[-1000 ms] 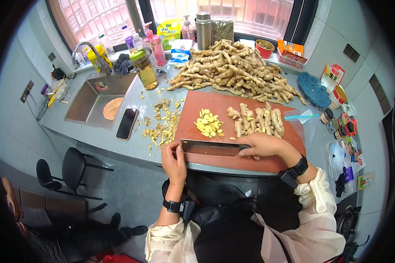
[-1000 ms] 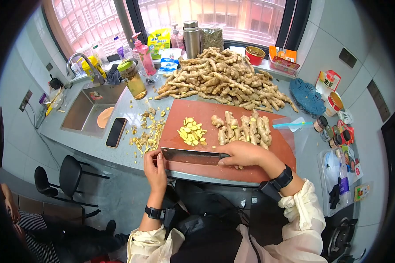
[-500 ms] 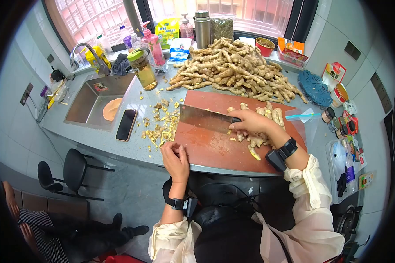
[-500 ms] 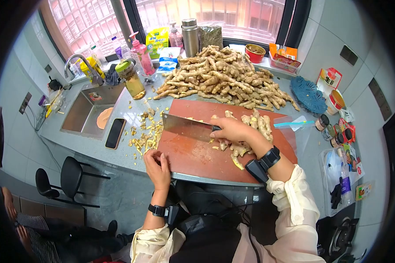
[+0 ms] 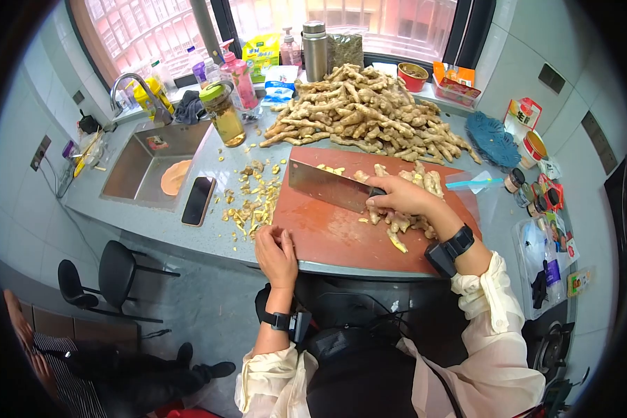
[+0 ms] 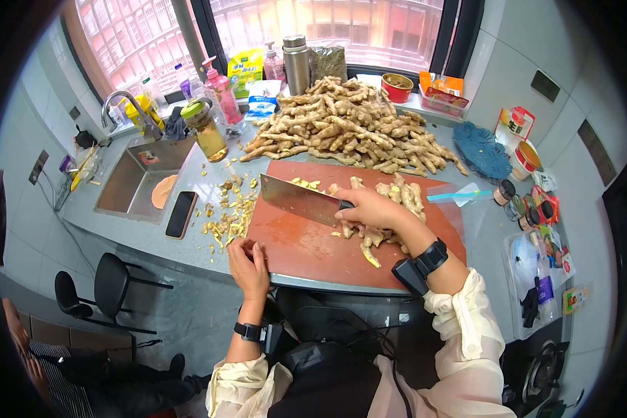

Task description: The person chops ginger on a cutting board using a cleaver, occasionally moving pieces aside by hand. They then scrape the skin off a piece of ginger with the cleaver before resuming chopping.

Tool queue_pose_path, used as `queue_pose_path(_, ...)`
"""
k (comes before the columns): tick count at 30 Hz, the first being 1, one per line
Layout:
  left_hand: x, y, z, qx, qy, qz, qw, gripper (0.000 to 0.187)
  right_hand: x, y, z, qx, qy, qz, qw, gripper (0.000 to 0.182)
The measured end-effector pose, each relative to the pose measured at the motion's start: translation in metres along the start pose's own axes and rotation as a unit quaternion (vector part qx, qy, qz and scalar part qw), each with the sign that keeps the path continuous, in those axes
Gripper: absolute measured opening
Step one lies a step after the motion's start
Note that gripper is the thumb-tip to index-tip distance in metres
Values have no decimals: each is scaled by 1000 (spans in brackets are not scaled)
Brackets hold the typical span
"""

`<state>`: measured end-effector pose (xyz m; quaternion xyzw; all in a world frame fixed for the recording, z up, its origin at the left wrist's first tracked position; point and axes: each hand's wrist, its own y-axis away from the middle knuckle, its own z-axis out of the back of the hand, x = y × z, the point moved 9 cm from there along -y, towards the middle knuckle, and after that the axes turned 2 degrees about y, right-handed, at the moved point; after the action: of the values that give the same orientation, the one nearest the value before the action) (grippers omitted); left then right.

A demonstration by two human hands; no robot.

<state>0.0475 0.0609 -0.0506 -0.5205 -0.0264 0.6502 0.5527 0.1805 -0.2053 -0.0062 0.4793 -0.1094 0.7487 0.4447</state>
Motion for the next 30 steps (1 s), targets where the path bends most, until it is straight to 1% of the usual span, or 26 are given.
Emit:
queue_pose_path(3,-1,-1,0,3,-4,0,1000,25,-5,1,0,-12,3,7,1000,49)
queue_pose_path(5,0,0,-1,4,-5,-1,1000,25,-11,4,10,-65,-43,-10,997,44)
queue_pose_path(6,1,0,-2,7,-1,5,1000,24,-13,8,11,-67,-43,-9,997,44)
queue_pose_path(8,3,0,-3,10,2,9,1000,24,-18,21,24,-135,-169,20,976,38)
queue_pose_path(9,2,0,-2,9,-1,10,1000,23,-15,31,27,-145,-213,54,965,36)
queue_pose_path(10,2,-1,-2,7,-5,10,1000,23,-12,43,27,-146,-213,55,964,36)
queue_pose_path(12,4,0,-3,8,-8,7,1000,22,-15,74,36,-218,-280,45,934,33)
queue_pose_path(14,4,0,-5,12,-12,5,1000,22,-32,94,34,-219,-295,44,929,31)
queue_pose_path(16,2,-1,-4,13,-15,11,1000,22,-46,113,30,-242,-364,80,896,28)
queue_pose_path(17,3,-2,-5,21,-10,20,1000,22,-53,121,27,-257,-384,81,883,28)
queue_pose_path(18,-3,-2,-5,24,-11,18,999,22,-60,127,22,-259,-387,80,881,28)
queue_pose_path(20,-18,-5,-7,29,-27,-3,999,23,-82,137,18,-296,-415,80,857,29)
queue_pose_path(21,-25,-6,-10,32,-30,-5,999,23,-93,137,14,-291,-430,93,850,30)
queue_pose_path(22,-36,-6,-20,61,3,-10,998,23,-98,138,10,-291,-433,92,848,30)
queue_pose_path(23,-47,-6,-30,88,36,-14,995,24,-101,139,7,-290,-459,102,833,30)
queue_pose_path(24,-60,-7,-40,120,26,-26,992,26,-103,140,5,-289,-485,114,818,29)
queue_pose_path(26,-87,-7,-58,179,18,-62,982,27,-114,139,-1,-278,-498,119,813,29)
queue_pose_path(27,-96,-9,-64,179,16,-63,982,27,-115,139,-3,-268,-508,122,809,29)
queue_pose_path(29,-114,-4,-90,269,-9,-105,957,25,-115,141,-2,-265,-506,131,810,29)
queue_pose_path(30,-117,-4,-96,270,-11,-106,957,25,-112,142,-2,-262,-502,139,813,29)
